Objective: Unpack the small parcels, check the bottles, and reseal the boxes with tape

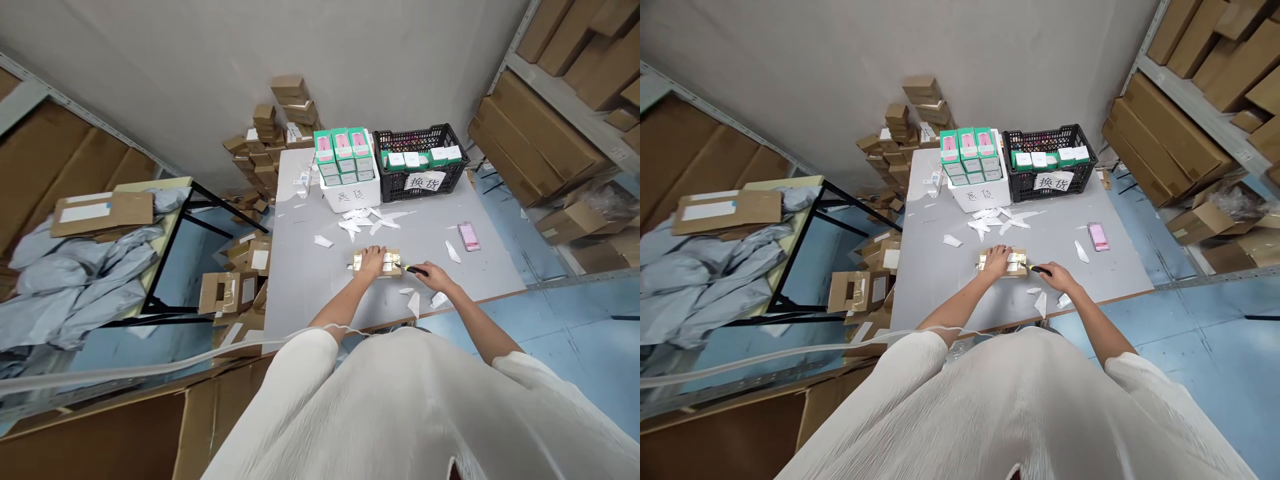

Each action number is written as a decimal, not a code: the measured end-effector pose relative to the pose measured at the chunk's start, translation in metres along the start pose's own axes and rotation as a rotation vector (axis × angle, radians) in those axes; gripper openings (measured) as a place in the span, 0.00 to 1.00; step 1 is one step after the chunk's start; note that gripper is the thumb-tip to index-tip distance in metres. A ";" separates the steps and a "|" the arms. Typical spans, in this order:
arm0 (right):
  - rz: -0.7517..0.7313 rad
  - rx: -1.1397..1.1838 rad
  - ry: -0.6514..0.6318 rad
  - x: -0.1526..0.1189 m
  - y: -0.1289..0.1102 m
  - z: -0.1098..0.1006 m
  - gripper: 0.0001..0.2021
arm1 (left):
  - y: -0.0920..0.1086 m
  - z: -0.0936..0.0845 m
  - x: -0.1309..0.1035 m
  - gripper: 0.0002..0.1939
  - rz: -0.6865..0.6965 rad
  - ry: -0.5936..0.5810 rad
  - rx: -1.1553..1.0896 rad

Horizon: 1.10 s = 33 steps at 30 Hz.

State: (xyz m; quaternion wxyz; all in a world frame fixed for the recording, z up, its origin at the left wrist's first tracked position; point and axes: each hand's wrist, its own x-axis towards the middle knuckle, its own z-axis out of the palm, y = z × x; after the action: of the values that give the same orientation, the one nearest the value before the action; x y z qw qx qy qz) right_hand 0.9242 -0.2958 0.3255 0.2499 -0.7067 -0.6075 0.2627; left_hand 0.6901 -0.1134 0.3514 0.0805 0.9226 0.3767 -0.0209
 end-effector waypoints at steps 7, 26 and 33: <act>-0.015 -0.091 -0.001 0.004 0.003 0.004 0.21 | -0.003 0.009 -0.001 0.37 0.042 0.010 0.013; 0.094 0.000 0.303 0.017 0.042 -0.008 0.27 | -0.004 0.030 -0.011 0.39 0.004 0.064 -0.033; 0.067 0.049 0.233 0.047 0.040 0.007 0.24 | -0.007 0.028 -0.031 0.35 -0.013 0.064 -0.110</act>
State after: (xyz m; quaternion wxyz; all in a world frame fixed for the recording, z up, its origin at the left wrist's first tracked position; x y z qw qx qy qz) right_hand 0.9541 -0.2546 0.2903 0.3270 -0.7461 -0.5437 0.2019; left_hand 0.6642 -0.1344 0.3262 0.1189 0.9144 0.3858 0.0290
